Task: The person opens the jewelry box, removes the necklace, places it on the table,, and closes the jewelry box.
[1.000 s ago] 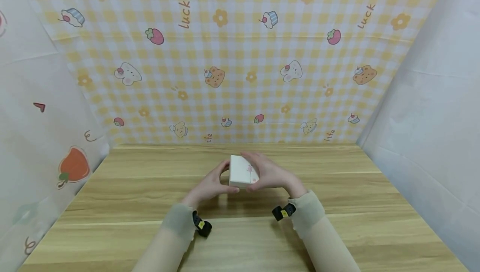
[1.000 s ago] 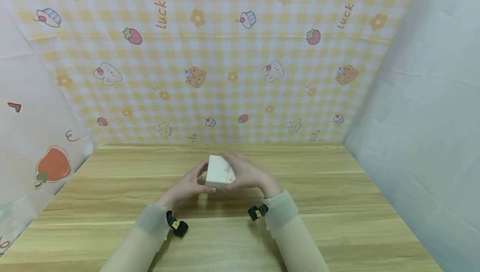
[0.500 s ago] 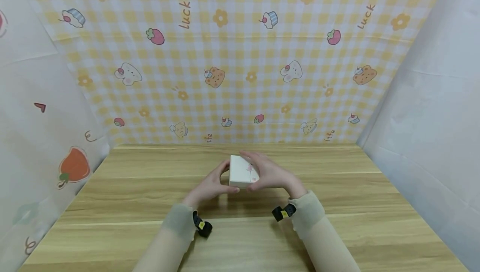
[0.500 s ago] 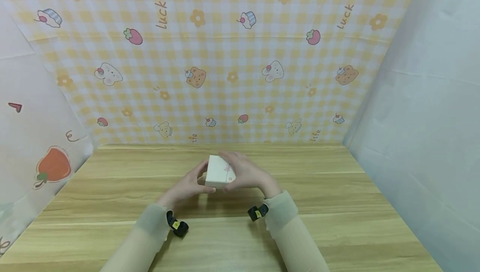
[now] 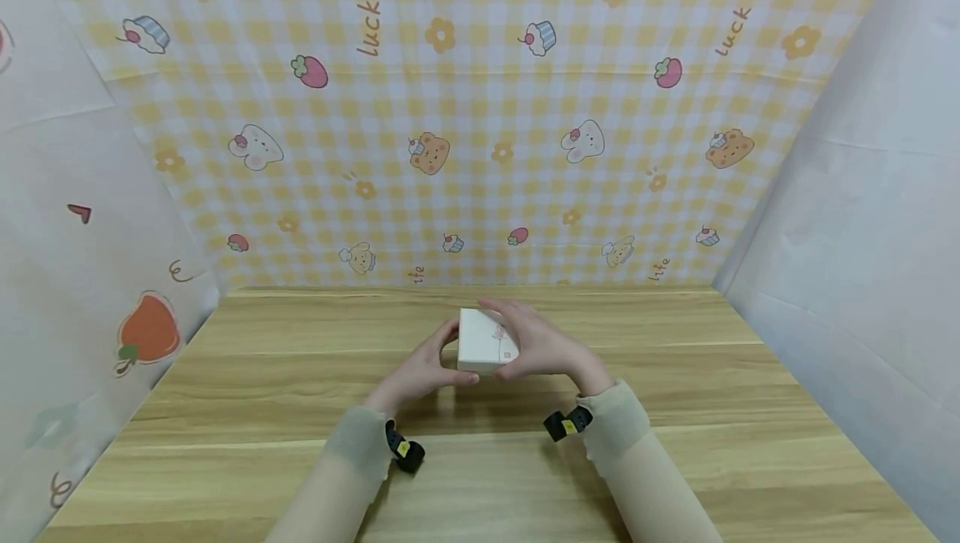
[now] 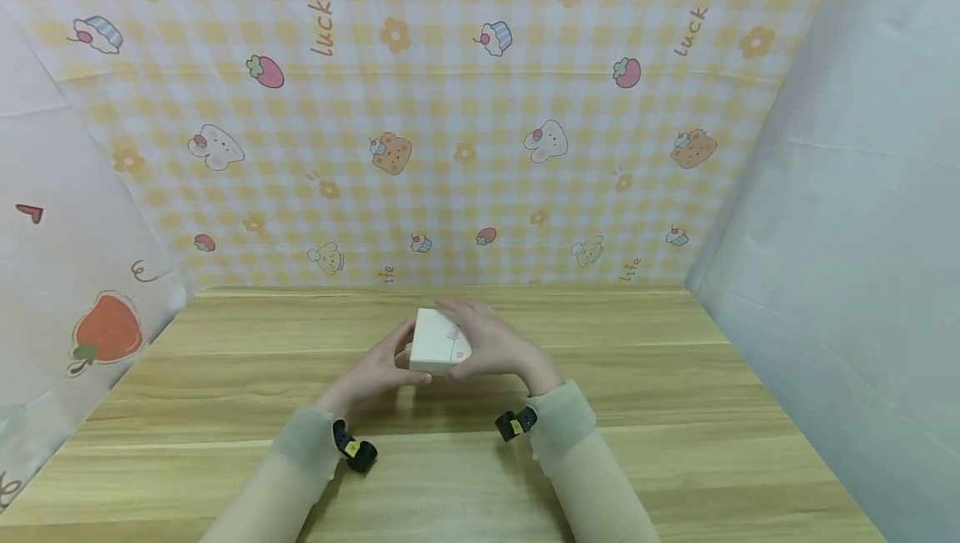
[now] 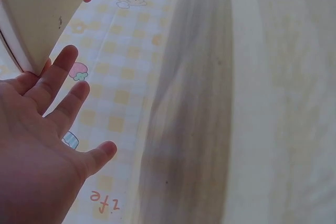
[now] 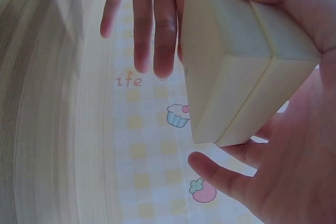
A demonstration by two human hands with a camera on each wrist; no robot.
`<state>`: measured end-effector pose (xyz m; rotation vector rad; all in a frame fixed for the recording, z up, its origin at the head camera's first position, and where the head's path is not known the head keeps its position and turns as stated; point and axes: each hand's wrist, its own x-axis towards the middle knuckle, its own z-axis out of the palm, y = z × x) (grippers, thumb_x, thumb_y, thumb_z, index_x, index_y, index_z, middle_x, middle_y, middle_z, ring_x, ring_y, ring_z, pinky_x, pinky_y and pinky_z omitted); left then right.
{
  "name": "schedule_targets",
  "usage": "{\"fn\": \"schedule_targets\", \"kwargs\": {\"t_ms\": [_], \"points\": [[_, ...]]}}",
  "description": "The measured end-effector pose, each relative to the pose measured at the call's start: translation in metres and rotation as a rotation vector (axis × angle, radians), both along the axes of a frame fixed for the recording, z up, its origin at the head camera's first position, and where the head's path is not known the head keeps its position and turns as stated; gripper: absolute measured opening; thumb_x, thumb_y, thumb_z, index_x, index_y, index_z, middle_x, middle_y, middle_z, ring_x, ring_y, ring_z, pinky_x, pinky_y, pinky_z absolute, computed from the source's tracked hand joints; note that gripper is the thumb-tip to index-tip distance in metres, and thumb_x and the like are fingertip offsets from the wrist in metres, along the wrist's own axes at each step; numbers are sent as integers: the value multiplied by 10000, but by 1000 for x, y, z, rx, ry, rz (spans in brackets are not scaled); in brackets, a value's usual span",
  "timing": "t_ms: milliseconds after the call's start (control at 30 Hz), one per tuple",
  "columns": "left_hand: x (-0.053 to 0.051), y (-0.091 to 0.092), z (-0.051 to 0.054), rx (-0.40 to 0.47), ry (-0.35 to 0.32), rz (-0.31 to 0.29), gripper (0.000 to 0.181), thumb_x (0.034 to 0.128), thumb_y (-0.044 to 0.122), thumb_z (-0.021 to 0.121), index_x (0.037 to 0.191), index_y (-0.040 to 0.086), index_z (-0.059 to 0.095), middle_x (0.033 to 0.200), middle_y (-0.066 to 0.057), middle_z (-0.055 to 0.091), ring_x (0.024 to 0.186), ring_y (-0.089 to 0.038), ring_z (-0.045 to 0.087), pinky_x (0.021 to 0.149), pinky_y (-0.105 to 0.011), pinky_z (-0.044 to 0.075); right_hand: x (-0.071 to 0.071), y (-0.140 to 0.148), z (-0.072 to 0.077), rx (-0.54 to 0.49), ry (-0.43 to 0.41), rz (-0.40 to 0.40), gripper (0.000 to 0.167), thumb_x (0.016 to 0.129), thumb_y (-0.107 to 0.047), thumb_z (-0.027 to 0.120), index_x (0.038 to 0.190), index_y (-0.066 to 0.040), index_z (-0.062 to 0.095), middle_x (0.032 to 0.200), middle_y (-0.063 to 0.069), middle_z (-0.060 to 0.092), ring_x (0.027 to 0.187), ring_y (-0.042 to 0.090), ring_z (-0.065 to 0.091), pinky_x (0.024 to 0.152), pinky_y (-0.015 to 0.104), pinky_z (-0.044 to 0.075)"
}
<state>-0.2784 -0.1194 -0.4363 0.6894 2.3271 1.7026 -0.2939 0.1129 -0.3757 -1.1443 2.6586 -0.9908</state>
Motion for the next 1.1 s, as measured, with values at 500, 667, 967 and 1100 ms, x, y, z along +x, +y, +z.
{"fn": "schedule_targets", "kwargs": {"t_ms": [500, 667, 967, 1100], "points": [[0, 0, 0, -2, 0, 0, 911, 778, 144, 808, 1517, 182, 277, 1544, -101, 296, 1426, -333, 195, 1082, -639, 130, -1, -1, 0, 4, 9, 3, 1037, 641, -195, 867, 1517, -152, 315, 1450, 87, 402, 1171, 228, 420, 934, 484, 389], [0, -1, -1, 3, 4, -7, 885, 790, 135, 800, 1511, 204, 292, 1535, -79, 314, 1423, -321, 205, 1081, -639, 139, -1, 0, -1, 8, 9, -3, 1037, 643, -210, 870, 1518, -169, 316, 1456, 83, 396, 1169, 222, 420, 933, 474, 391], [1, 0, -1, -3, 6, 0, 893, 776, 189, 819, 1503, 251, 304, 1529, -45, 327, 1420, -311, 217, 1077, -640, 150, 0, 0, -1, 10, 0, -7, 1026, 647, -217, 861, 1517, -162, 319, 1470, 92, 381, 1184, 239, 416, 935, 494, 388], [1, 0, -3, 3, 7, -1, 911, 770, 202, 825, 1508, 260, 296, 1530, -32, 327, 1420, -302, 219, 1079, -638, 145, 1, 0, -1, 13, 0, -4, 1022, 654, -216, 860, 1518, -182, 315, 1472, 92, 379, 1199, 237, 412, 944, 498, 386]]}}
